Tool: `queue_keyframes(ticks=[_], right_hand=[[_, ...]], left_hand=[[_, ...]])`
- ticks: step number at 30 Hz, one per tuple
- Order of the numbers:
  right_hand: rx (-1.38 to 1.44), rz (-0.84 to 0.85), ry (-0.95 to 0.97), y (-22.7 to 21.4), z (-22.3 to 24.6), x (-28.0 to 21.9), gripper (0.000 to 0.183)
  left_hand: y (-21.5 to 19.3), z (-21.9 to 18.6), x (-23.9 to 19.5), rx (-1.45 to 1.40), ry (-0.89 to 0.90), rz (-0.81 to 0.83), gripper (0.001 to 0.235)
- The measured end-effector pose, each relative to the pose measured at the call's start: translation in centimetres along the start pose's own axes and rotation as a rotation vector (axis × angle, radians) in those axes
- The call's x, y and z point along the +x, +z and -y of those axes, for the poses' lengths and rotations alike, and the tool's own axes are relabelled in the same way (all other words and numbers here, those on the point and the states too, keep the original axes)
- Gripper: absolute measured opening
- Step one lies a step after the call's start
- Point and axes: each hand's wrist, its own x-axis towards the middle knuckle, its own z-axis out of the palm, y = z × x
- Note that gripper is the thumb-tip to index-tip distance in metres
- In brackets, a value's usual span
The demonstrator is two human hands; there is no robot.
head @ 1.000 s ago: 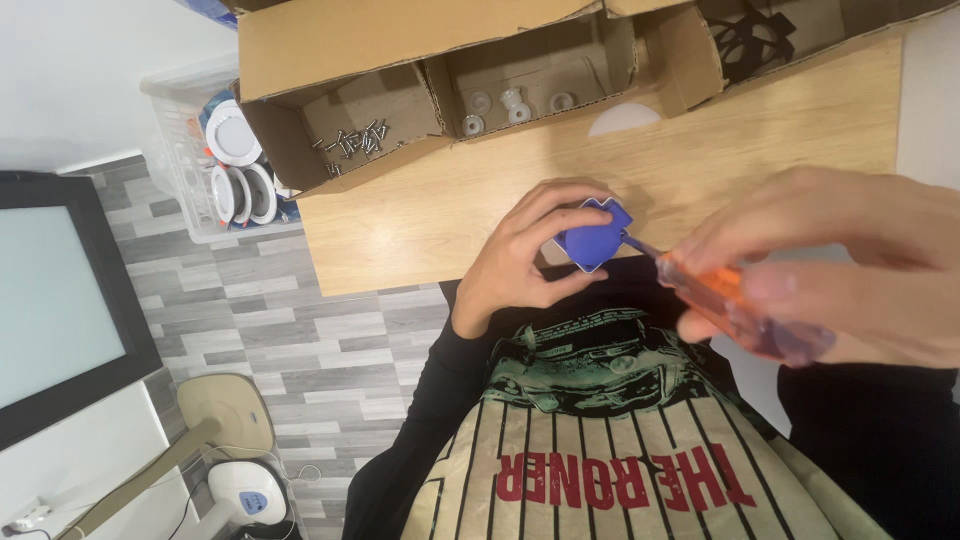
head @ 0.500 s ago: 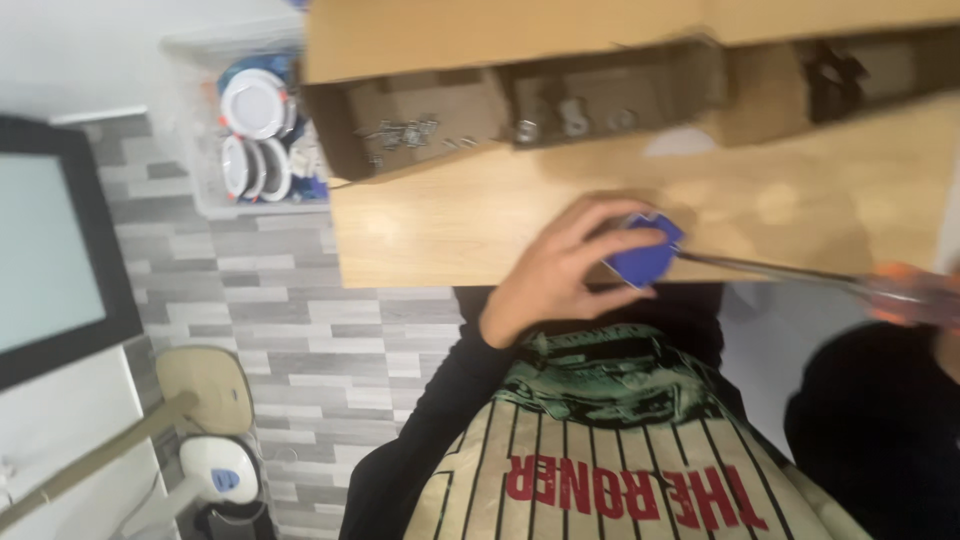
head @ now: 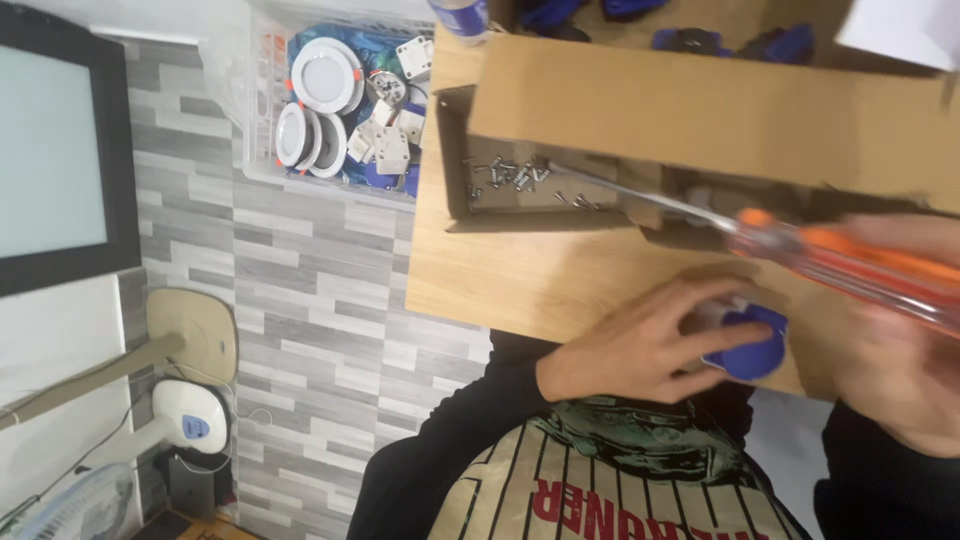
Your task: The person assembles a small electrical component by inserting a white plastic piece into a blue housing. They then use a screwdriver to tighten screws into the blue housing, securing the assembly. The person handles the component and screwdriver throughout the process.
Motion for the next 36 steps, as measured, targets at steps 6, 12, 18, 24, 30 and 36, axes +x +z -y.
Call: queue_keyframes(ticks=[6,12,18,24,30,36], right_hand=[[0.128,-0.103,-0.603,6.1,-0.2,6.4,0.038],[0.2,-0.081,-0.492,7.6,0.8,6.6,0.035],[0.248,-0.09,-0.458,7.7,0.8,6.2,0.034],[0.249,-0.281,-0.567,7.0,-0.9,3.2,0.04],[0.222,-0.546,-0.38,5.1,-6.7,-3.2,0.045],[0.576,-0.667,-0.004,3.2,-12.9,-10.5,0.052]], left_hand=[[-0.8,0.1,-0.6,-0.067,-0.011,0.03,0.048],[-1.7,-0.8,-0.5,0.024,-0.057,0.061,0.039],[-1.4,-0.5,-0.6,-0.029,-0.018,0.057,0.046],[0.5,0.1,-0.9,-0.018,0.024,-0.067,0.07],[0.7,-0.1,-1.2,-0.12,-0.024,-0.181,0.057],[-1.6,-2.3,-2.4,-0.6,-0.255,-0.393,0.037]])
